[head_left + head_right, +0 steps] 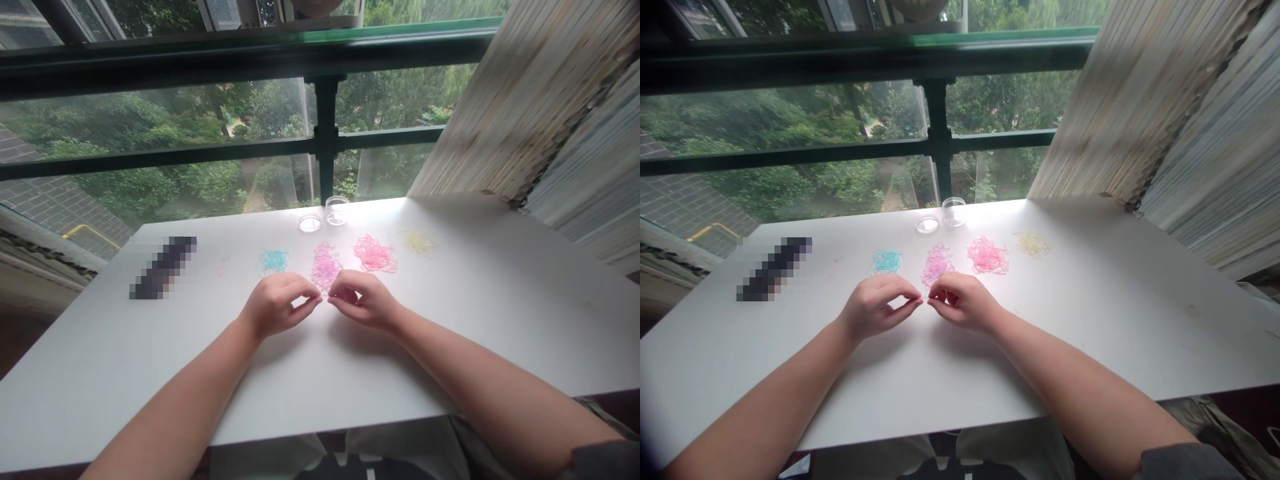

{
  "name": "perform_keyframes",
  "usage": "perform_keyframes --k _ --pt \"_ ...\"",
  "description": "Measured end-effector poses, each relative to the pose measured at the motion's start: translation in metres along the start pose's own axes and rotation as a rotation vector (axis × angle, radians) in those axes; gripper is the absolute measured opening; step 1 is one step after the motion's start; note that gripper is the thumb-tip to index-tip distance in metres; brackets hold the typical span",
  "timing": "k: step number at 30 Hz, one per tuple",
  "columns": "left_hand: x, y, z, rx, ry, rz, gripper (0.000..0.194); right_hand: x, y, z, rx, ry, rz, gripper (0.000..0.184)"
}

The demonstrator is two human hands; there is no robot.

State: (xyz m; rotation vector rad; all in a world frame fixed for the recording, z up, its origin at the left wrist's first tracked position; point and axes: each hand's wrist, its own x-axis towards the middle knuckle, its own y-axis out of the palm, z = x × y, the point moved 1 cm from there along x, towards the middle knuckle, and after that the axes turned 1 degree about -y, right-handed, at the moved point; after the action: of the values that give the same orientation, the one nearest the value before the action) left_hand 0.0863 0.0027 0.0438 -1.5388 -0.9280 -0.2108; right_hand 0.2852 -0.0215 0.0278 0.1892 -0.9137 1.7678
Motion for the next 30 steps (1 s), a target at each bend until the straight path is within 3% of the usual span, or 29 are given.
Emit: perform_keyframes --k 12,17,22,26,30 --pt "0.000 0.001 -0.001 -0.044 -0.014 0.000 0.002 -0.001 0.000 -0.001 -0.036 0.017 0.025 0.002" --pt "0.001 0.003 0.000 -0.041 -0.043 0.052 0.003 0.000 -0.001 -0.003 -0.113 0.012 0.030 0.004" --pt "0.000 0.001 0.003 -0.042 -0.137 0.155 0.009 -0.002 -0.032 -0.027 -0.420 0.091 -0.002 0.010" --pt "-0.006 -0.006 0.010 -0.051 -0.198 0.143 0.008 -0.005 -0.068 -0.048 -0.605 0.317 -0.093 0.010" --pt "-0.011 -0.014 0.017 -0.049 -0.237 0.122 0.009 -0.006 -0.080 -0.055 -0.639 0.435 -0.100 0.009"
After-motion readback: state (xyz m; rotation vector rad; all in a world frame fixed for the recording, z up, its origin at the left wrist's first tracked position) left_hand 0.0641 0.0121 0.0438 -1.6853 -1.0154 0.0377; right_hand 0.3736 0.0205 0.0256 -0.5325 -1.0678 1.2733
